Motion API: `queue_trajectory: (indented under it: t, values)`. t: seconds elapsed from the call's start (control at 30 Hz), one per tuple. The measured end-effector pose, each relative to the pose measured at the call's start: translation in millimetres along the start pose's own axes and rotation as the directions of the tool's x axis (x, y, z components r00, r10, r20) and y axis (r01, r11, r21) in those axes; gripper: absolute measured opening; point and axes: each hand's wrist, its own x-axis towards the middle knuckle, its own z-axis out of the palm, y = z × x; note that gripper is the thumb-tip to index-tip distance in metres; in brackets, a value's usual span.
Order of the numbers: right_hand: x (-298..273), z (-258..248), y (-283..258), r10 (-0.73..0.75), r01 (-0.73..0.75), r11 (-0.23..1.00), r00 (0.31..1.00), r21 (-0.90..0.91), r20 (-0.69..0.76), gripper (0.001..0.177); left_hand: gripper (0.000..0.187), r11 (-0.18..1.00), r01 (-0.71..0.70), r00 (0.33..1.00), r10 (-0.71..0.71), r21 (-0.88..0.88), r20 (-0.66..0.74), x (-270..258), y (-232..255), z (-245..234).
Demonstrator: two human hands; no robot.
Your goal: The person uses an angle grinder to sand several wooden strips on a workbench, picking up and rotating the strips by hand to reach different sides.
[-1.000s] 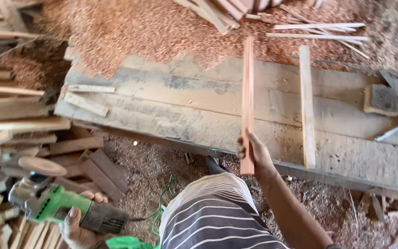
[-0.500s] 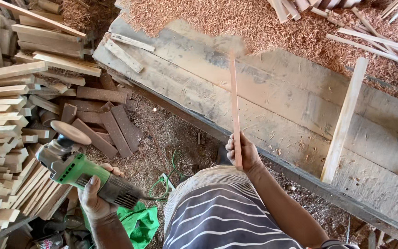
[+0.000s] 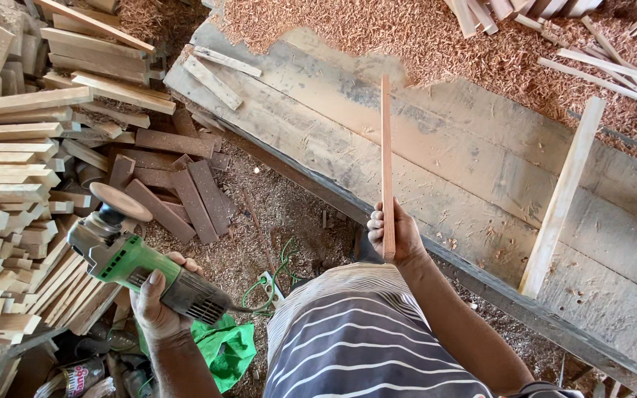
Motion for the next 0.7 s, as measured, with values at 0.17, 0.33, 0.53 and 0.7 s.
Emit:
queue_trajectory:
  t: [0.17,0.33,0.53,0.7]
  values:
    - [-14,28,6,-0.074,0.07,0.994,0.996,-0.089,-0.041,0.04,0.041,0.999,-0.018,1.0,0.018,0.031,0.005,4,1,1]
    - [-44,43,23,-0.473,0.061,0.551,0.845,-0.832,-0.251,0.04,0.037,0.998,-0.037,0.999,0.037,0.042,0.013,4,9,0]
    - [-63,37,9,-0.671,-0.361,-0.275,0.735,-0.891,-0.091,0.056,0.046,0.988,-0.12,0.99,0.126,0.095,-0.062,14,21,-1]
    - [-3,-43,-36,-0.629,-0.356,-0.621,0.758,-0.698,0.174,0.063,0.057,0.971,-0.189,0.959,0.215,0.147,-0.183,25,22,7]
